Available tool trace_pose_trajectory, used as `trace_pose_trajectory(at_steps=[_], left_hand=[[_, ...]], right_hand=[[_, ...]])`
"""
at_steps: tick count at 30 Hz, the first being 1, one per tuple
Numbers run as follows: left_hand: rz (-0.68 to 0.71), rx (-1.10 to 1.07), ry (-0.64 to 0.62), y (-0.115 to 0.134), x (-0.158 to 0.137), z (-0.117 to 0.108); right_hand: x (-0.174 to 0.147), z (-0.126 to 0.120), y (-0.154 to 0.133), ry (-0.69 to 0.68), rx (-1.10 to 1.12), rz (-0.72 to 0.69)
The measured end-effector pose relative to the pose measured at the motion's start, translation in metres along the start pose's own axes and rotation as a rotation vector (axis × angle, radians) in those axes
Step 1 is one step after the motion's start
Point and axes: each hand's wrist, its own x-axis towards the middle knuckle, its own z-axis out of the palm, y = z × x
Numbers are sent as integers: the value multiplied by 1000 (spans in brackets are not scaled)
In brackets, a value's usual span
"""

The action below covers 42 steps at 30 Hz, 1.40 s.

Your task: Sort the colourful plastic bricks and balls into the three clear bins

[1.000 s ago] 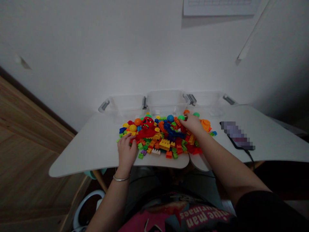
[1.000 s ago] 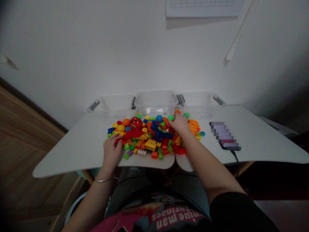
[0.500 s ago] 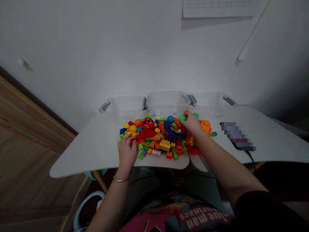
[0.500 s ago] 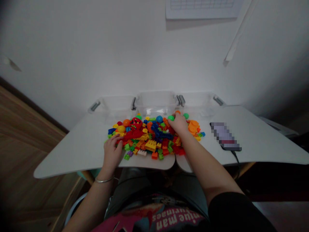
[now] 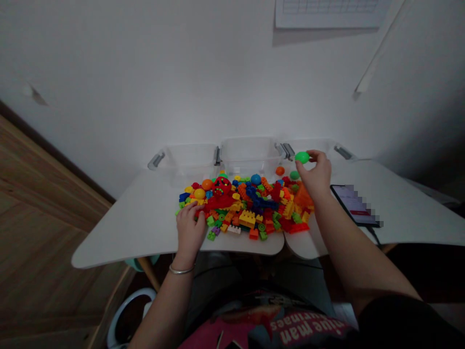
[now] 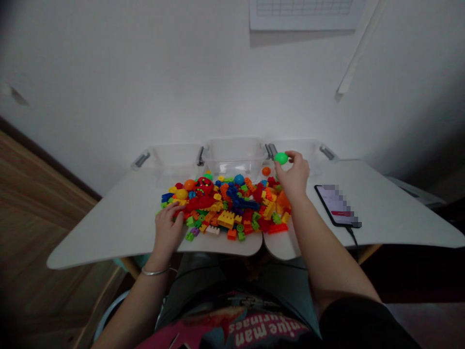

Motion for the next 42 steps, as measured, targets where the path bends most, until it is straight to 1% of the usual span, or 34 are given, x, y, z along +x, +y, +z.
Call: trace_pose_trajectory(at_steps=[2,4,7,9,14,18,21,25,28,31,33,34,36,38,39,40,41,42], left_hand=[[3,0,2,0,0,0],[7,-2,2,-1,0,1],[13,-1,0,-3,0,1],[15,5,2,-3,0,1],[17,8,7,-3,-1,1],[16,6,5,-3,0,1],[14,5,7,-3,0,1],[8,0,8,-3,0,1],[5,-1,10,-3,0,2],[4,-6,6,-3,-1,2],[6,-8,6,-3,-1,2],[9,-8,7,-3,0,2],[13,-8,7,-3,0,1],[15,-6,7,-3,0,1],[15,-5,8,-3,0,0],[16,-5,9,-2,0,0],[17,-5,11,-1,0,0],[17,-5,11,-1,-1,-1]], right_hand=[[18,0,12,57,26,-7],[36,3,25,62,51,8],[54,10,39,27,91,100],[59,14,44,-23,91,167],[58,19,41,-174,-23,195],[57,21,38,-349,-252,223],[57,22,37,-421,-379,206],[55,23,36,-433,-452,186],[55,24,37,-417,-455,184],[56,23,40,-410,-378,192],[55,22,41,-383,-279,193],[54,20,41,-335,-218,176],[50,16,40,-151,-113,89],[42,11,35,42,-61,-52],[38,9,32,90,-59,-128],[32,7,28,92,-67,-202],[27,5,23,53,-83,-276],[21,3,18,-16,-109,-346]])
